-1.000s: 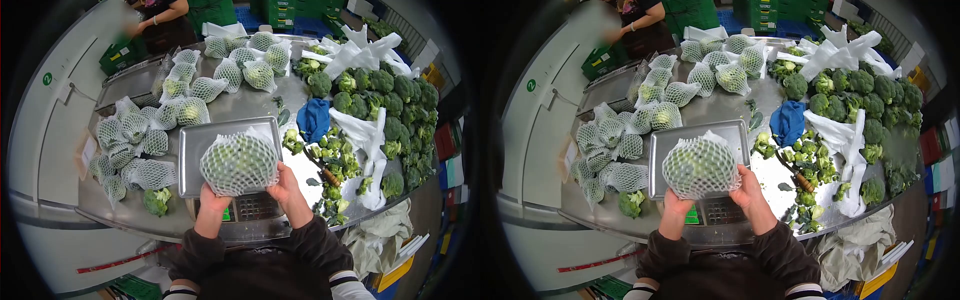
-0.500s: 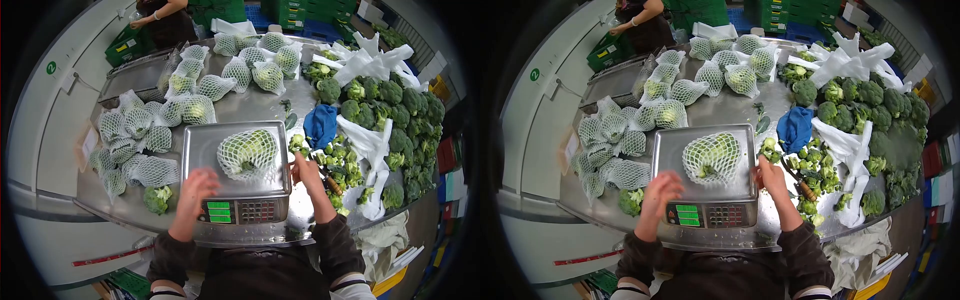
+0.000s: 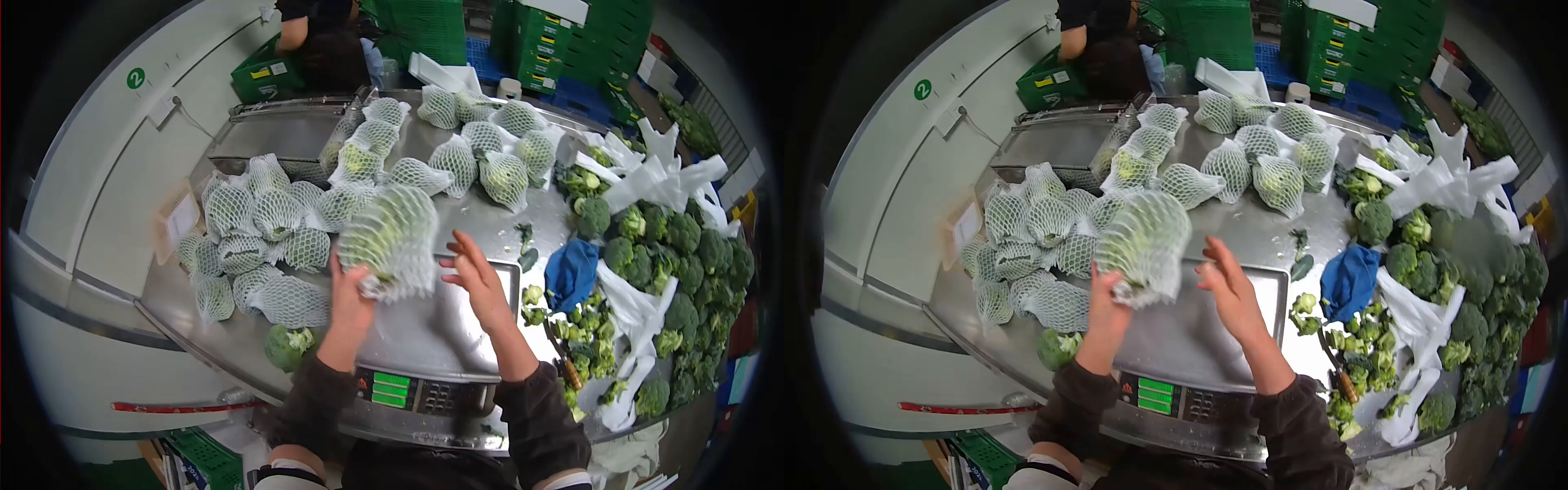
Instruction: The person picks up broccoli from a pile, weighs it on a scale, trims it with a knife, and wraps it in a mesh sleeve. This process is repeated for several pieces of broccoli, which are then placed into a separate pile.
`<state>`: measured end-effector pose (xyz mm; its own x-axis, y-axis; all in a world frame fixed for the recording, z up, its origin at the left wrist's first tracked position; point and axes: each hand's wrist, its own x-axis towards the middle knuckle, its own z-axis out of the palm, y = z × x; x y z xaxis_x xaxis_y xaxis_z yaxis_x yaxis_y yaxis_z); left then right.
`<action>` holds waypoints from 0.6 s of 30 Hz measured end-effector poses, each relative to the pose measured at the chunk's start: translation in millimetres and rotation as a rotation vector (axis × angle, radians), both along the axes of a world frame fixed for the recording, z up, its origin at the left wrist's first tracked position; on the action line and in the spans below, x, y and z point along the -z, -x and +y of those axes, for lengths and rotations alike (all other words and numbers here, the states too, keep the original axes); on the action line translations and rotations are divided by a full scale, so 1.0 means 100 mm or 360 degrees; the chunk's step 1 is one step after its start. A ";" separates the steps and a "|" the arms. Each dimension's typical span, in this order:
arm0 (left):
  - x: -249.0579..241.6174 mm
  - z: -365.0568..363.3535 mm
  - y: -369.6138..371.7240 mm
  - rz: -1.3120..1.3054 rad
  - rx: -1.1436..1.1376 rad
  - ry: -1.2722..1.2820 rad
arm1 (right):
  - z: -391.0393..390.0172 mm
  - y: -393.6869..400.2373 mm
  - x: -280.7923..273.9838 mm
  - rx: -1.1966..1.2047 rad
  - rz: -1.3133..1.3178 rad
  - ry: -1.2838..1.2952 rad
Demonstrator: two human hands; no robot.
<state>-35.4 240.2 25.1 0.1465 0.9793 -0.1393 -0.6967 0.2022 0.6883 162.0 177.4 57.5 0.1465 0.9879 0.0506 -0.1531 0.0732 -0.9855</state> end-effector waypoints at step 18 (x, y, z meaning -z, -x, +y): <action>1.14 6.04 3.31 0.1992 -0.0657 -0.0915 | -1.02 -0.62 0.34 0.0497 0.0231 0.0823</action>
